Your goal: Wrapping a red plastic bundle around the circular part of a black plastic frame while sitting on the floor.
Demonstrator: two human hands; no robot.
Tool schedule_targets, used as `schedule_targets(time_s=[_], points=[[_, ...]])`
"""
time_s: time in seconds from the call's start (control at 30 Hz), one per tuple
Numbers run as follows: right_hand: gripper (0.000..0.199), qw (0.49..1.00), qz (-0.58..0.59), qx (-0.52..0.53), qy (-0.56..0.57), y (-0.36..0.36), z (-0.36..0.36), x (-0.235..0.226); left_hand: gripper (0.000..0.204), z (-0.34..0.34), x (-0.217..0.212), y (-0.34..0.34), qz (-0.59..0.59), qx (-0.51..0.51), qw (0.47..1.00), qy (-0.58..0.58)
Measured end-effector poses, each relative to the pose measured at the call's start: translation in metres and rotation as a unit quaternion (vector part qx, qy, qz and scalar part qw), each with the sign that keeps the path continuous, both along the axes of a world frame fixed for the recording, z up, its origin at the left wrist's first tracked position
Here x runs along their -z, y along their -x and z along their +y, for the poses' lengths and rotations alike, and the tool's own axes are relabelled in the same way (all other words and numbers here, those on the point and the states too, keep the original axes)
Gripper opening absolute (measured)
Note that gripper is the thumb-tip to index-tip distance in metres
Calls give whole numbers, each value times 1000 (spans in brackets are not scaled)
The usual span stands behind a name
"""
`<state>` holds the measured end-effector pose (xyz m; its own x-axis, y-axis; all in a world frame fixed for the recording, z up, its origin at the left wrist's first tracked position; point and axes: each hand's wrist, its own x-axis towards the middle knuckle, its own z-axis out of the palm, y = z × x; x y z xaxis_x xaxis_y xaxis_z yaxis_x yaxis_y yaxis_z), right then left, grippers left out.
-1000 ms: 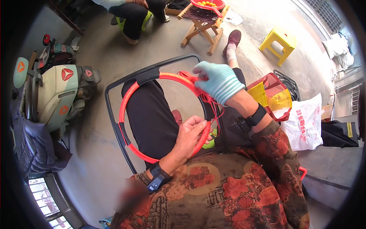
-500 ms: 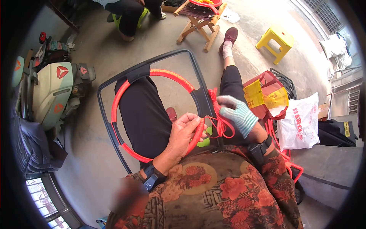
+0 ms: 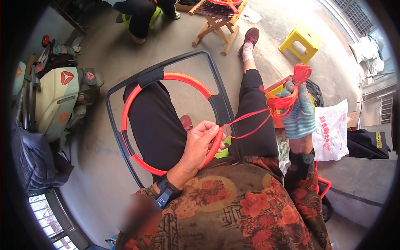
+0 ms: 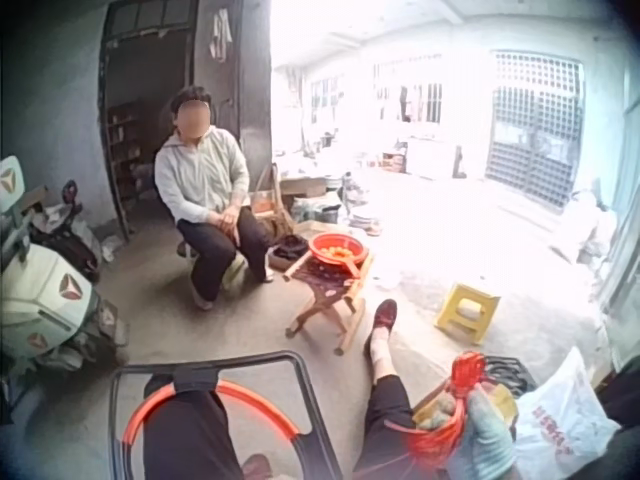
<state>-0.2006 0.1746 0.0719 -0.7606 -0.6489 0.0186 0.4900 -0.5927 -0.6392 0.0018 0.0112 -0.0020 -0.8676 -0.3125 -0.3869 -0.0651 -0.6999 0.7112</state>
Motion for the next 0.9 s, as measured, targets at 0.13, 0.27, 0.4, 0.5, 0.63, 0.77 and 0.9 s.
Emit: schedule_targets(time_s=[0.13, 0.27, 0.4, 0.5, 0.63, 0.77, 0.9], points=[[23, 982, -27, 188, 1, 15, 23, 3, 14, 0, 0, -2, 3, 7, 1000, -4], [14, 933, -204, 64, 288, 70, 90, 7, 17, 0, 6, -1, 15, -7, 998, -64], [22, 993, -108, 34, 23, 61, 93, 8, 17, 0, 2, -4, -5, 18, 999, -42], [47, 989, -50, 104, -90, 64, 90, 17, 17, 2, 0, -8, -23, 18, 999, -33], [44, 962, 52, 194, -184, 56, 43, 3, 19, 4, 0, -3, -48, 1, 999, -1], [31, 552, 745, 187, -324, 6, -48, 4, 20, 7, -4, -2, -82, -25, 996, 32], [31, 428, 857, 11, -287, -39, -106, -10, 19, 9, -9, -2, -98, -32, 994, 27]])
